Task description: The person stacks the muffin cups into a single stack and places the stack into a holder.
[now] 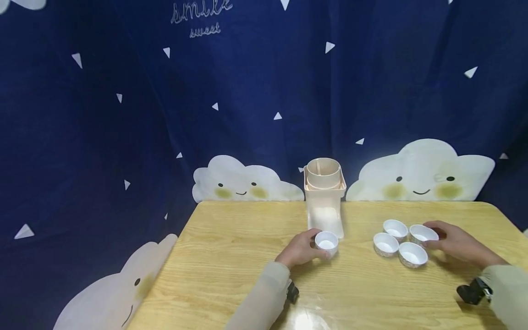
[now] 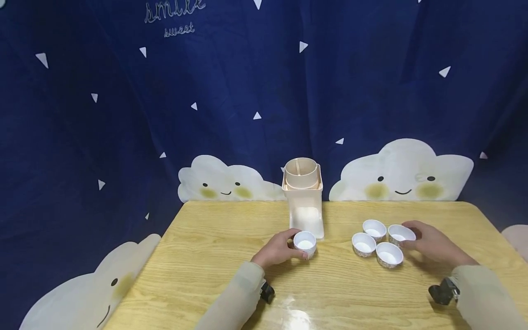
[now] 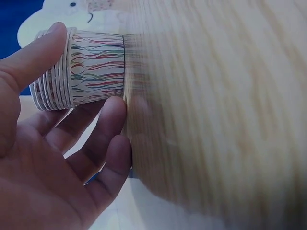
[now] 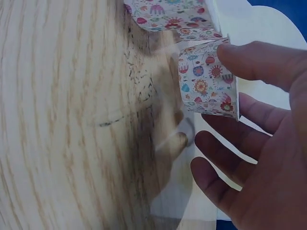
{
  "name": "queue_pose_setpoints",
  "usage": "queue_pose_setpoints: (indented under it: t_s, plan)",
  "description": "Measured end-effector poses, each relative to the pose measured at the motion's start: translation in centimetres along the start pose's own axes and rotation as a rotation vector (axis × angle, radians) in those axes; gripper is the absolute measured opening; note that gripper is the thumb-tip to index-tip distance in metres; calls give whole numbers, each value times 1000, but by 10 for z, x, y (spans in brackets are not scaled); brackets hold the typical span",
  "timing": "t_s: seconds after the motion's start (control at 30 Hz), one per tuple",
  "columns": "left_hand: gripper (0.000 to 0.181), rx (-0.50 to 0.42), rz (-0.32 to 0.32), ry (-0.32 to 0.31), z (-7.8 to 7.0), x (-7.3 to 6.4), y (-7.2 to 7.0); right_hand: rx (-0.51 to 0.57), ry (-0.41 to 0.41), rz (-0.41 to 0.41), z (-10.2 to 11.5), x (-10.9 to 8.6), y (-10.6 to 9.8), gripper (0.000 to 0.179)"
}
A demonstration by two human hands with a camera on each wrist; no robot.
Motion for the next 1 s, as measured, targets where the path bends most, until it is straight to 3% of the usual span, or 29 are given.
queue_pose_setpoints:
  t_s: [0.3,0.57,1.0]
  plan:
    - [52,44,-13,15,-1,1,1,-18,-8,-14,9,-6,-9,81]
    - [52,49,-20,8,0,0,0,-15,32,-73,25,-9,-16,93]
    - [54,69,-25,10,-1,-1,-1,-45,-155,-129,86,-13,-10,76]
Point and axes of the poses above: each hand's wrist, its own x-axis towards the middle knuckle, its own y-axis out of the palm, z = x × y, the point moved 3 cm from there along x, towards the middle knuckle, and after that the axes turned 7 degrees about x, right-handed, at the moved point
